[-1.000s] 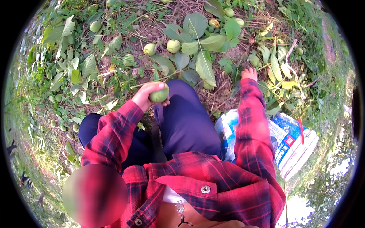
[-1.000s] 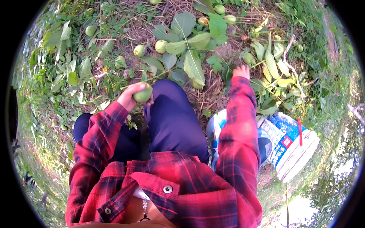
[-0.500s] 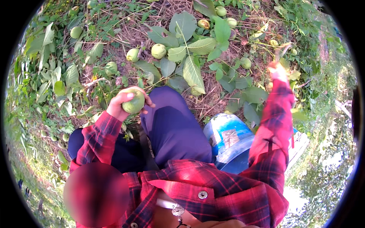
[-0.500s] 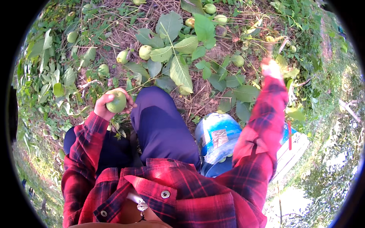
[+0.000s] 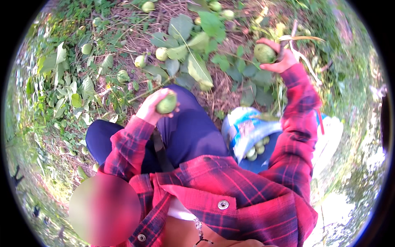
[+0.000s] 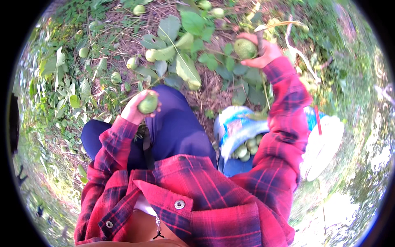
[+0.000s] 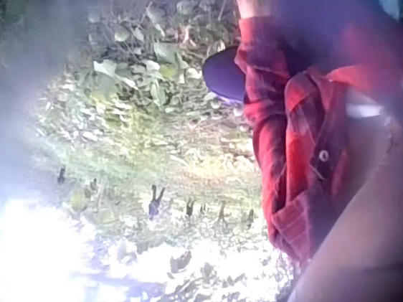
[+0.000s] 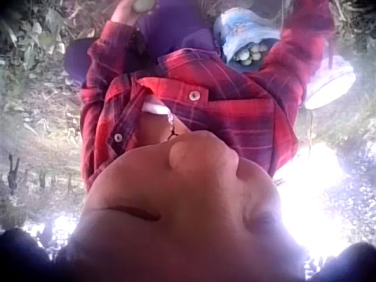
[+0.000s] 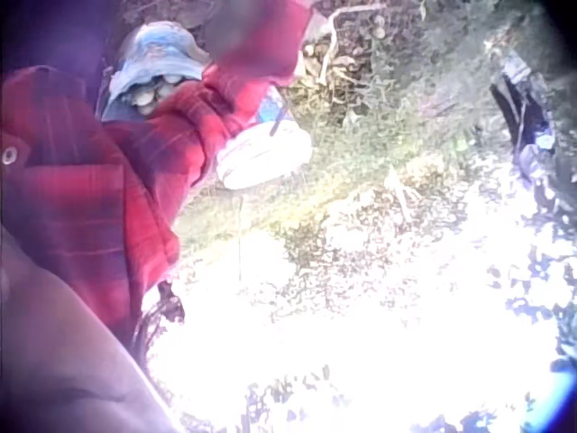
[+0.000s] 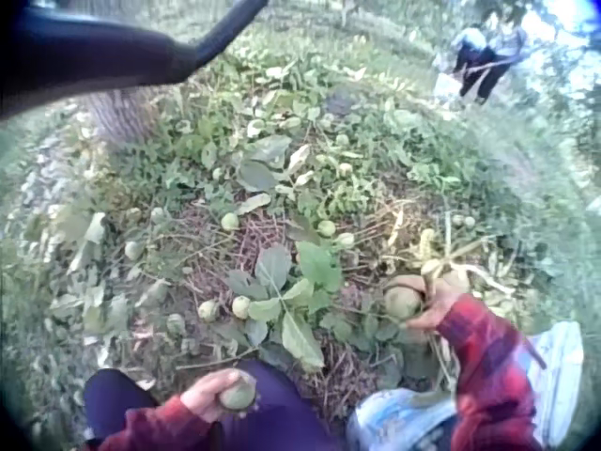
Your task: The person picks green walnuts from the ground and from branches, placing them into a blue bucket.
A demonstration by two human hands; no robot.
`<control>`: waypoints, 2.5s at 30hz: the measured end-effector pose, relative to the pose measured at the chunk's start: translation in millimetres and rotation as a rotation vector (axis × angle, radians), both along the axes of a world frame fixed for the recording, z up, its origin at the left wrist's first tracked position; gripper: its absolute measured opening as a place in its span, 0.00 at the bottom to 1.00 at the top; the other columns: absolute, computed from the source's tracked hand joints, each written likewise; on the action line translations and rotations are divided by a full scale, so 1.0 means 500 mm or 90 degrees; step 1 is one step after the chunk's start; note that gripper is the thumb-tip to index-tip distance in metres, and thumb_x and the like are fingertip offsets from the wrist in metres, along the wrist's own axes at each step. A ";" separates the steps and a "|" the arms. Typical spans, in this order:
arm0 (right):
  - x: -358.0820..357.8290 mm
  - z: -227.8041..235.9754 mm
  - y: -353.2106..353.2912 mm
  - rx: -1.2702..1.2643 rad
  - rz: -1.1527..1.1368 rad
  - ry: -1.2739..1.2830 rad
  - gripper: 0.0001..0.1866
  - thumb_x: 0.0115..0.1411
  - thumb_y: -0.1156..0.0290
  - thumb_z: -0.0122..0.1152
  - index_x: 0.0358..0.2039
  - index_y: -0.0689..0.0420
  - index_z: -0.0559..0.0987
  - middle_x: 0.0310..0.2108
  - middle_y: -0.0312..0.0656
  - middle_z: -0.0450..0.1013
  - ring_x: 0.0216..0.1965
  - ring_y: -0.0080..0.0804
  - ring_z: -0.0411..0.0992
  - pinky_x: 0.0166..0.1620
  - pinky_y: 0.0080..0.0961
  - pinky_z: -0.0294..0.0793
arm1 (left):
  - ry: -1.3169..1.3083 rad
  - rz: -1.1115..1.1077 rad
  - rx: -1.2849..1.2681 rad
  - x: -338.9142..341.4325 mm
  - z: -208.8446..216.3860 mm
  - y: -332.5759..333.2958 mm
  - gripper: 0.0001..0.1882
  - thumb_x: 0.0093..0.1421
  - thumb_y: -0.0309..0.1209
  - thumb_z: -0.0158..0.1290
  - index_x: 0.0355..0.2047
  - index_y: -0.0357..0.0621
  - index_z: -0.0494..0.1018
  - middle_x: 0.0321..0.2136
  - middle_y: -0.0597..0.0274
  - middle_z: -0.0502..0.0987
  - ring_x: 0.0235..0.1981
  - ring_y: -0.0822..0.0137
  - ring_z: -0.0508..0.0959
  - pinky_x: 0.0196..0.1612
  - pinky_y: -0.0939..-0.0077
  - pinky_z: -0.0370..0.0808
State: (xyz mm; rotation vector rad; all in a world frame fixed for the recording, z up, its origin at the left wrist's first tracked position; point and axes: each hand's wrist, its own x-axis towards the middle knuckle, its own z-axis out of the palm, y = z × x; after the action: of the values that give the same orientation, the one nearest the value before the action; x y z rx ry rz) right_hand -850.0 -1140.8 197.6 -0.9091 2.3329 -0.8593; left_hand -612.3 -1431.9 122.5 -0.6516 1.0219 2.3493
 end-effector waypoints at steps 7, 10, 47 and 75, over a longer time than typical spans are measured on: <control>0.267 0.312 0.176 0.164 0.174 0.008 0.18 0.40 0.82 0.48 0.34 0.53 0.73 0.39 0.44 0.65 0.38 0.38 0.63 0.43 0.28 0.60 | 0.340 -0.359 0.023 0.009 0.206 0.367 0.22 0.48 0.37 0.50 0.41 0.39 0.59 0.29 0.61 0.67 0.27 0.71 0.70 0.28 0.80 0.69; 0.322 0.243 0.235 0.204 0.150 0.147 0.19 0.37 0.85 0.47 0.31 0.52 0.75 0.41 0.42 0.65 0.35 0.38 0.63 0.40 0.27 0.61 | 0.593 -0.349 -0.356 0.064 0.165 0.451 0.30 0.46 0.37 0.51 0.46 0.36 0.53 0.35 0.50 0.63 0.39 0.59 0.64 0.45 0.73 0.60; 0.496 0.018 -0.447 -0.474 -0.091 -0.662 0.20 0.54 0.57 0.41 0.41 0.58 0.59 0.26 0.39 0.63 0.29 0.30 0.66 0.37 0.37 0.68 | 0.353 0.202 -0.186 0.215 0.089 0.057 0.17 0.46 0.36 0.52 0.33 0.37 0.68 0.27 0.66 0.71 0.33 0.74 0.68 0.39 0.79 0.63; 0.095 -0.548 -0.339 0.534 -0.090 0.479 0.25 0.51 0.62 0.47 0.47 0.45 0.50 0.31 0.54 0.64 0.30 0.50 0.67 0.29 0.41 0.66 | -0.191 0.151 -1.092 0.681 -0.420 -0.489 0.27 0.40 0.43 0.55 0.38 0.41 0.64 0.34 0.48 0.65 0.35 0.53 0.68 0.40 0.68 0.65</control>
State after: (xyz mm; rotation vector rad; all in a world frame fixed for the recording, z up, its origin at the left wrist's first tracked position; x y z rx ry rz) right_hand -802.4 -1310.2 -76.1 -0.7437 2.9750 0.5503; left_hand -271.7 -1676.2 -87.6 -1.6024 2.7142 0.8577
